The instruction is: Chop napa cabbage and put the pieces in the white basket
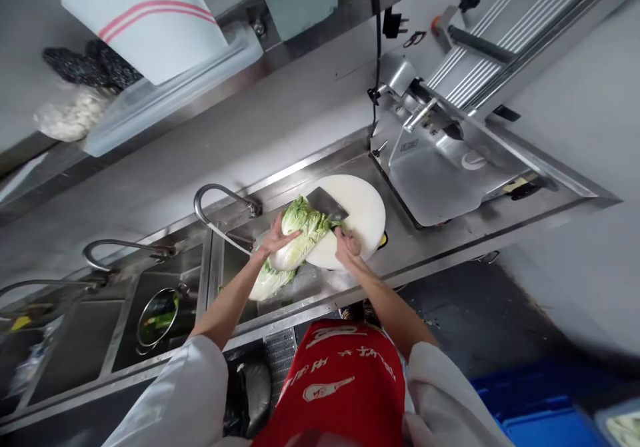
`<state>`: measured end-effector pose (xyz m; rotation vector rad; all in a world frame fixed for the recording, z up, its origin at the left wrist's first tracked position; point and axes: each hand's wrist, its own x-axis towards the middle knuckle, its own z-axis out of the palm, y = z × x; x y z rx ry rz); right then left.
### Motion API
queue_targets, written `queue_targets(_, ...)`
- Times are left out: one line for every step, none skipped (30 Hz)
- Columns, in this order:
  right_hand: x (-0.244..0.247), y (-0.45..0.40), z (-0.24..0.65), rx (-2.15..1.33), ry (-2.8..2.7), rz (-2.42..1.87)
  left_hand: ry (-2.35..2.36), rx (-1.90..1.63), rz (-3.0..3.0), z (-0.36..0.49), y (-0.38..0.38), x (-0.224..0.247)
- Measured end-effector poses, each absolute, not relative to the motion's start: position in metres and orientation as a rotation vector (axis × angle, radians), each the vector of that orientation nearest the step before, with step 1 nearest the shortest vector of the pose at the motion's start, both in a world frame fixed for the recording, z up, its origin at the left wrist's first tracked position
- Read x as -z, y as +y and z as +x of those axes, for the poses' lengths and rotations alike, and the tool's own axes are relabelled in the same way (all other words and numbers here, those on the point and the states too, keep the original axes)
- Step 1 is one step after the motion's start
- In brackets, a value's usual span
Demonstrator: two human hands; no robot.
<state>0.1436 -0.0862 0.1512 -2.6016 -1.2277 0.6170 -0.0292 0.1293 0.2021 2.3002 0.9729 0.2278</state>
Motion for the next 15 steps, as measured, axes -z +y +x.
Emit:
queue_targets(-0.157, -0.088, 0.161, -0.581, -1.194, -2.626, 0.966, -0.187, 2.331, -0.028, 0.129, -0.202)
queue_targets(-0.164, -0.092, 0.178, -0.536, -1.164, -2.649, 0.964, -0.157, 2.343, -0.028, 0.130, -0.203)
queue_targets(-0.171, -0.096, 0.195, -0.489, -1.143, -2.665, 0.954, -0.136, 2.345, -0.027, 0.132, -0.205)
queue_targets(-0.178, -0.102, 0.210, -0.454, -1.129, -2.670, 0.931, -0.119, 2.346, -0.027, 0.136, -0.207)
queue_targets(-0.183, -0.108, 0.221, -0.449, -1.115, -2.661, 0.902, -0.101, 2.347, -0.026, 0.141, -0.209)
queue_targets(-0.186, -0.116, 0.229, -0.474, -1.090, -2.636, 0.872, -0.079, 2.350, -0.025, 0.146, -0.211)
queue_targets(-0.186, -0.125, 0.234, -0.519, -1.045, -2.598, 0.844, -0.050, 2.360, -0.024, 0.148, -0.213)
queue_targets(-0.184, -0.134, 0.235, -0.570, -0.982, -2.549, 0.816, -0.016, 2.385, -0.022, 0.149, -0.214)
queue_targets(-0.178, -0.144, 0.234, -0.622, -0.907, -2.496, 0.785, 0.022, 2.431, -0.018, 0.146, -0.214)
queue_targets(-0.171, -0.154, 0.231, -0.666, -0.833, -2.441, 0.759, 0.060, 2.500, -0.014, 0.140, -0.214)
queue_targets(-0.162, -0.164, 0.227, -0.700, -0.767, -2.390, 0.742, 0.090, 2.588, -0.009, 0.131, -0.212)
queue_targets(-0.153, -0.173, 0.223, -0.728, -0.708, -2.348, 0.733, 0.103, 2.686, -0.003, 0.119, -0.210)
queue_targets(-0.144, -0.181, 0.221, -0.762, -0.657, -2.316, 0.734, 0.099, 2.781, 0.003, 0.106, -0.207)
queue_targets(-0.137, -0.187, 0.220, -0.800, -0.617, -2.290, 0.740, 0.081, 2.862, 0.009, 0.091, -0.204)
queue_targets(-0.132, -0.191, 0.222, -0.844, -0.589, -2.271, 0.751, 0.050, 2.917, 0.016, 0.078, -0.202)
